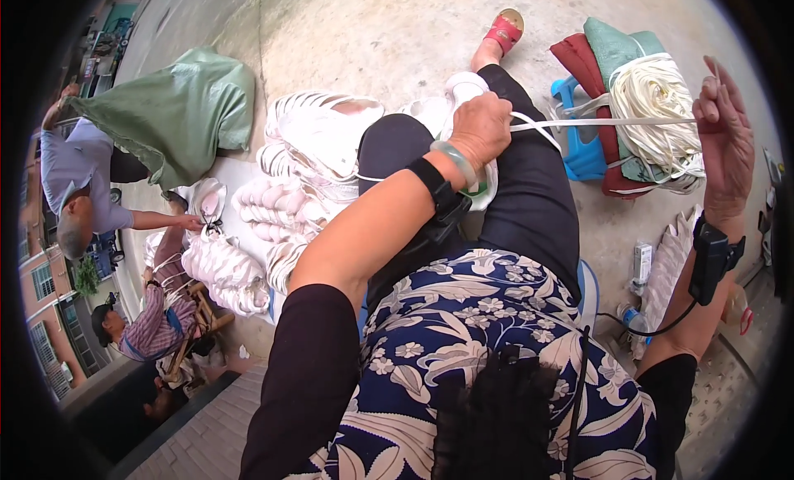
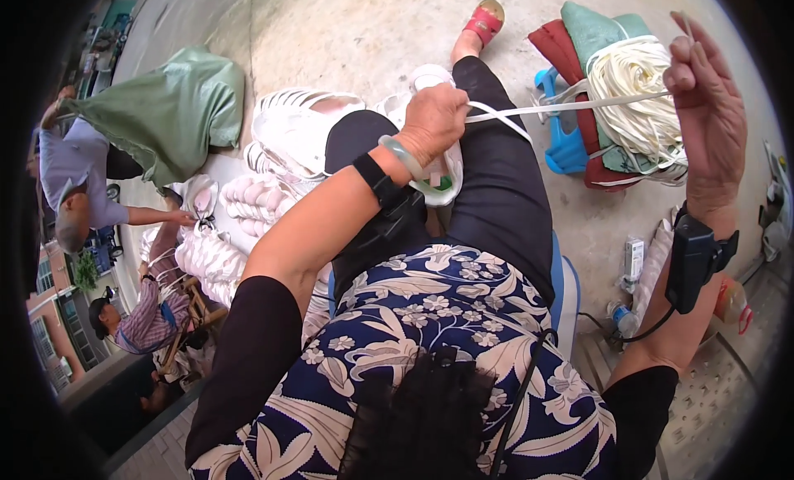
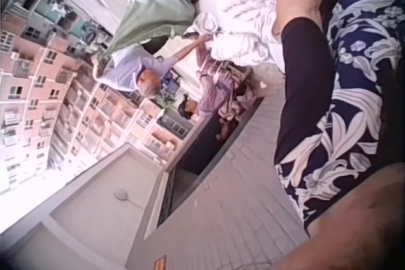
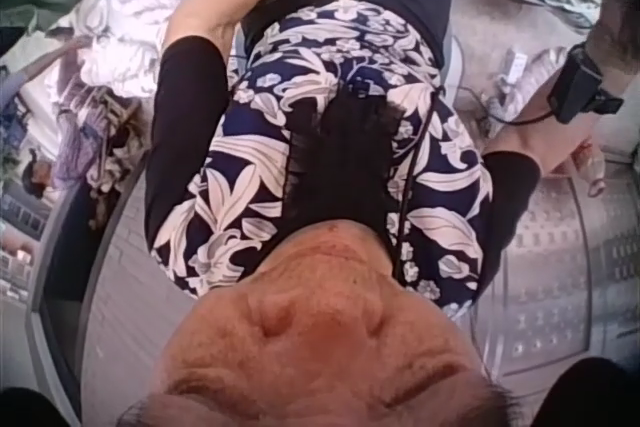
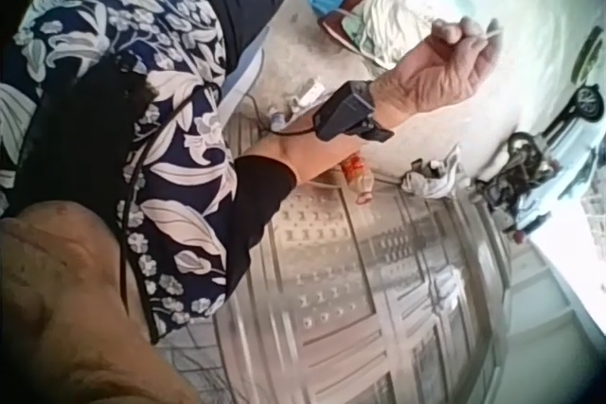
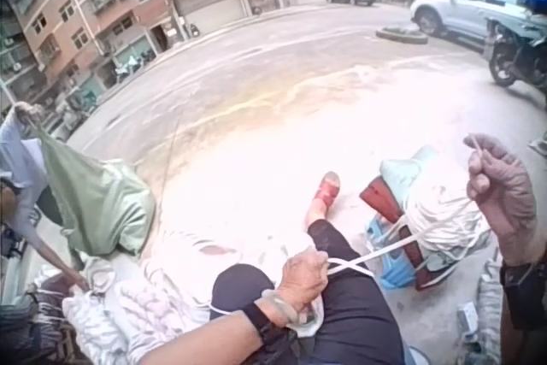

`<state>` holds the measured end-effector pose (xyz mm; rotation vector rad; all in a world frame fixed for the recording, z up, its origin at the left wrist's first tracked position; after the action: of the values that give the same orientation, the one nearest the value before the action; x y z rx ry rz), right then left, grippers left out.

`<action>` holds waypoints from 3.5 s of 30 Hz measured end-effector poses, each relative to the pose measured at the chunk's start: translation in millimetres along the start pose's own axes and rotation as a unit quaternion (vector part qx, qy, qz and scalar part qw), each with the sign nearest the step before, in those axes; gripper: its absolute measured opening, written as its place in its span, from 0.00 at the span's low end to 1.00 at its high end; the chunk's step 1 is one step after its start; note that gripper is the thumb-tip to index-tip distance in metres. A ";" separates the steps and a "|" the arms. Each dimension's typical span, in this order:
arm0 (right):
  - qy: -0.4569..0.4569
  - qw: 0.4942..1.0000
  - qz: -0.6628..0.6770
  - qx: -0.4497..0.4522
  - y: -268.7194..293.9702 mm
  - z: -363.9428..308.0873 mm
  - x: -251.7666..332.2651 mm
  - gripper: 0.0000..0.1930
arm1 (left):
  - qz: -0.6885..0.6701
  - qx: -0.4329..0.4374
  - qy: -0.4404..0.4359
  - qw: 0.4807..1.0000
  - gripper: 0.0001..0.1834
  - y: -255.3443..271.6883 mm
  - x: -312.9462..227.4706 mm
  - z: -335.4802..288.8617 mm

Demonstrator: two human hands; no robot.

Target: Lacing shoelaces into white shoe uppers in a production environment.

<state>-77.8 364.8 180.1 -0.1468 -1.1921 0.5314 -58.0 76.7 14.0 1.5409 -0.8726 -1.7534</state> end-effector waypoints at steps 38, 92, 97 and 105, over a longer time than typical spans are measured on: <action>0.021 0.835 -0.454 0.309 -100.0 -90.8 -205.5 0.04 | 0.250 0.159 -0.081 0.952 0.03 49.5 42.3 -89.2; -0.119 0.856 -0.471 0.179 -111.5 -88.8 -234.8 0.06 | -0.034 0.254 0.228 0.940 0.07 40.2 63.4 -36.3; -0.104 0.852 -0.483 0.174 -119.5 -87.9 -248.0 0.05 | -0.037 0.252 0.227 0.940 0.07 37.1 65.4 -37.5; -0.105 0.834 -0.493 0.223 -119.0 -79.8 -247.8 0.06 | -0.068 0.194 0.196 0.959 0.07 25.5 71.3 -40.7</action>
<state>-32.9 159.0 -13.6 0.9186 -1.1499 -0.1182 -24.5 1.1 -9.6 2.1589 -0.9575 -1.3378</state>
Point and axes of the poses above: each hand's wrist, its own z-axis towards the middle knuckle, its own y-axis out of the back of the hand, x = y × z, the point moved 2 cm from there along z, towards the middle knuckle, and after that the axes turned 13 degrees about y, right-handed, at the moved point
